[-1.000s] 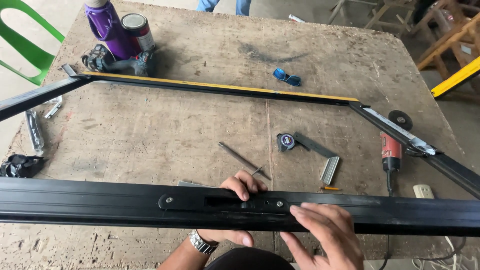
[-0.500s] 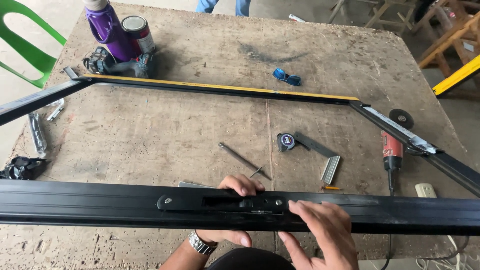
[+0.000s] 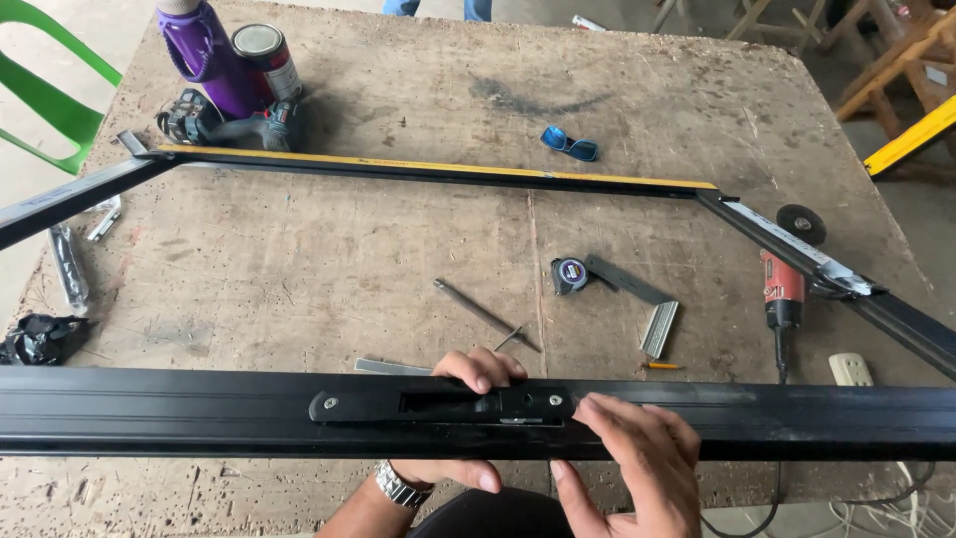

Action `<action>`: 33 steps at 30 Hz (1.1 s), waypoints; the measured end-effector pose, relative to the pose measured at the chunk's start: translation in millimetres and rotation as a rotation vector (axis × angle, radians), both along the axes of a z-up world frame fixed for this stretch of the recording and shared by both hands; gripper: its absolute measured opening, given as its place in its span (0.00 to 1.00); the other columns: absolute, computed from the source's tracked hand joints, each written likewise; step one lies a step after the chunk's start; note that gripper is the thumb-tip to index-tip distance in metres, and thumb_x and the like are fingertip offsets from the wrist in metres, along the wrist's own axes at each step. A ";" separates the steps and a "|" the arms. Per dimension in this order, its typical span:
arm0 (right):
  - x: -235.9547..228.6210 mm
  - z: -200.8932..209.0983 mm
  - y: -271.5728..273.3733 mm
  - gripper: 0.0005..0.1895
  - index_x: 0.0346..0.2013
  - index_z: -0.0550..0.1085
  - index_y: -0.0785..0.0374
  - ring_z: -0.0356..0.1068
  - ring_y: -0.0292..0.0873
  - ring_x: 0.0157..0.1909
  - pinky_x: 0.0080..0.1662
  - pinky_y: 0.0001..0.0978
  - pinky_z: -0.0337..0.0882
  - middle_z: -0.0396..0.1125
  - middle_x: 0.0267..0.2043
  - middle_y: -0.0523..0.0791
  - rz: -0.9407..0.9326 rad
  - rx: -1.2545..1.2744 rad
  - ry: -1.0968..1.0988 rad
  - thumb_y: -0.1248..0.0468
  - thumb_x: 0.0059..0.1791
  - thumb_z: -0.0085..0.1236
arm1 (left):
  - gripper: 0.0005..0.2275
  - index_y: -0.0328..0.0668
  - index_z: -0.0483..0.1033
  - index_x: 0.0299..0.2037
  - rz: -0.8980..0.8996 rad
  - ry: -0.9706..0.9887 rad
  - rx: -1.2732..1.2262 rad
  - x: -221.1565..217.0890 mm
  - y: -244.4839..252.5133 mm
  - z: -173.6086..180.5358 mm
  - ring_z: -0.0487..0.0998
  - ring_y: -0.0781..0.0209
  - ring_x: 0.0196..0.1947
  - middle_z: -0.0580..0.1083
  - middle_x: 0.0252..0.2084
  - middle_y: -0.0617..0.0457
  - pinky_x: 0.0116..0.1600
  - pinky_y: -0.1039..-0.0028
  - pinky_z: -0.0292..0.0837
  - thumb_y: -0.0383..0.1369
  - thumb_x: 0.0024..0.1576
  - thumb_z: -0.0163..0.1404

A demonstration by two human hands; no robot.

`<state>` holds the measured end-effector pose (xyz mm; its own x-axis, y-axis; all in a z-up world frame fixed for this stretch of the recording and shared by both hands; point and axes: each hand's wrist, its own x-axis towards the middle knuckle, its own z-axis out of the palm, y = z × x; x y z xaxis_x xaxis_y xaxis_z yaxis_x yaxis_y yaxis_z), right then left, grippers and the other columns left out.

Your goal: The person assembles a black window frame by inserting a metal locking mechanism into a slot and securing it with screws. They use a screwdriver to tighten the screws and repeatedly test the mechanism's operation by sliding it along the frame.

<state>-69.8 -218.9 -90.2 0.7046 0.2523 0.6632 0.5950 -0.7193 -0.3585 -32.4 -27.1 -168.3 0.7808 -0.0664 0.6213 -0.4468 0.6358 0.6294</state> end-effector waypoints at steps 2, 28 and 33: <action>2.2 1.1 -1.2 0.22 0.50 0.76 0.61 0.78 0.41 0.50 0.59 0.38 0.66 0.77 0.48 0.44 0.011 0.016 -0.020 0.57 0.44 0.65 | 0.26 0.53 0.65 0.51 -0.009 0.013 0.007 -0.4 1.0 1.1 0.70 0.51 0.57 0.68 0.48 0.53 0.67 0.54 0.66 0.44 0.50 0.70; 64.0 58.9 -10.9 0.36 0.69 0.64 0.52 0.79 0.35 0.43 0.55 0.26 0.71 0.82 0.39 0.38 0.289 0.026 0.887 0.63 0.46 0.62 | 0.27 0.53 0.64 0.52 -0.070 0.059 0.034 -5.6 4.9 -1.5 0.69 0.49 0.60 0.67 0.50 0.52 0.69 0.52 0.63 0.42 0.50 0.70; 73.1 63.2 -13.5 0.43 0.71 0.60 0.52 0.81 0.34 0.49 0.62 0.29 0.66 0.85 0.42 0.39 0.385 0.048 0.938 0.65 0.42 0.67 | 0.26 0.53 0.64 0.51 -0.054 0.040 0.046 -3.3 5.5 -1.3 0.69 0.50 0.59 0.68 0.49 0.52 0.70 0.51 0.63 0.42 0.50 0.69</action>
